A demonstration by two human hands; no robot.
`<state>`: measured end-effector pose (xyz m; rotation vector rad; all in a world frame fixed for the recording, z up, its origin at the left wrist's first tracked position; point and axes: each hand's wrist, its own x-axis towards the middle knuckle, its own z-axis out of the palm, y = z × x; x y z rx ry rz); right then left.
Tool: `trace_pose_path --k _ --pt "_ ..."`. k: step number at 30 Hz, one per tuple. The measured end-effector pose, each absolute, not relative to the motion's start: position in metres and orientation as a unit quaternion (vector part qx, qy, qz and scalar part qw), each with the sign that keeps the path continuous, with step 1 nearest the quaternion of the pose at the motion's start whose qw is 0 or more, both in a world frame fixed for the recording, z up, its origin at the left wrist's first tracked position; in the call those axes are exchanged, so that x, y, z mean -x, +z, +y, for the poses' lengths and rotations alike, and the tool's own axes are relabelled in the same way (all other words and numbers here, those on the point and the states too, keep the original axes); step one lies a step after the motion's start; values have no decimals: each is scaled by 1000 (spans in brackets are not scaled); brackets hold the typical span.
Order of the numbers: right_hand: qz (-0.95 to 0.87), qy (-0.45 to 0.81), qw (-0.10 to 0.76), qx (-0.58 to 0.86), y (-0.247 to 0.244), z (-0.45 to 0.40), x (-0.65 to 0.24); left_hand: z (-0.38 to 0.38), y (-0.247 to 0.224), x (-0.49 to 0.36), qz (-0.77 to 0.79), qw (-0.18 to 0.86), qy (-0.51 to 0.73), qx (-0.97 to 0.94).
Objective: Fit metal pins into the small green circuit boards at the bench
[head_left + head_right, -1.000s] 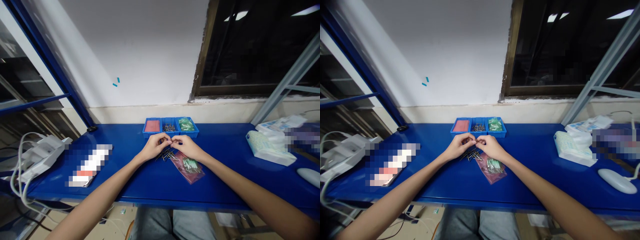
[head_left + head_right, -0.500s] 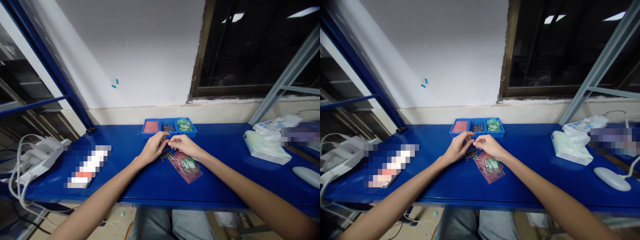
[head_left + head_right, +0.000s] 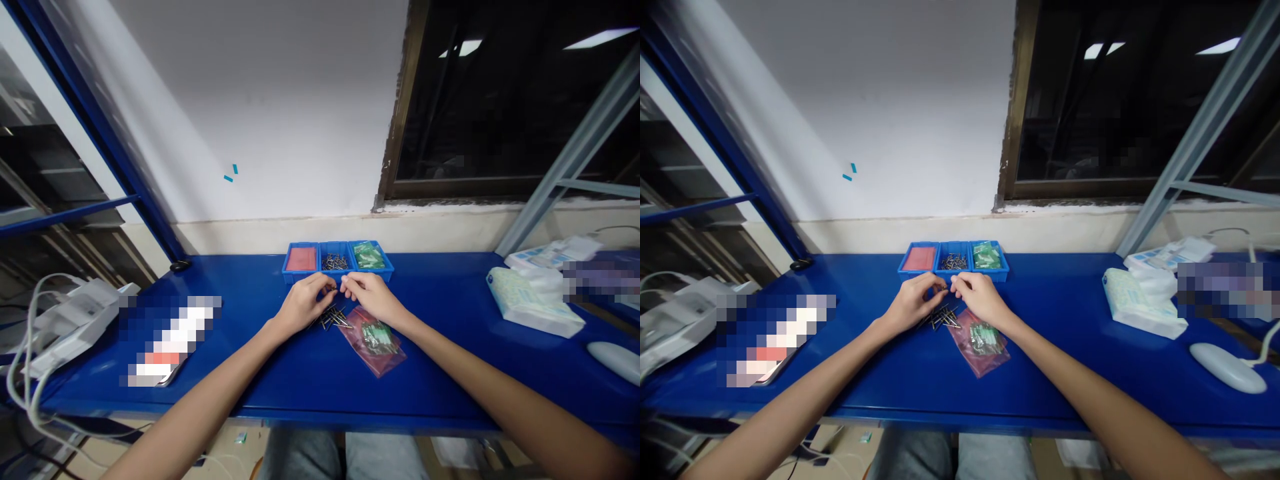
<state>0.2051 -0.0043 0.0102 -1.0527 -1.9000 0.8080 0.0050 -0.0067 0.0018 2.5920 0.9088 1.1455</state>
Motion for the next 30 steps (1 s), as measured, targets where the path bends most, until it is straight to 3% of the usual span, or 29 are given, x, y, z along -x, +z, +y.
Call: trace_pose_path --k 3,9,18,30 --pt "-776 275 383 419 12 -6 -205 -7 2 -7 315 133 409 -846" --pt "-788 303 358 398 7 -8 -202 -5 -1 -10 329 202 450 -806" --pt "-762 347 366 406 0 -2 -205 -7 0 -6 303 80 408 -858" --pt "-755 380 379 378 8 -6 -205 -8 0 -8 311 96 392 -860"
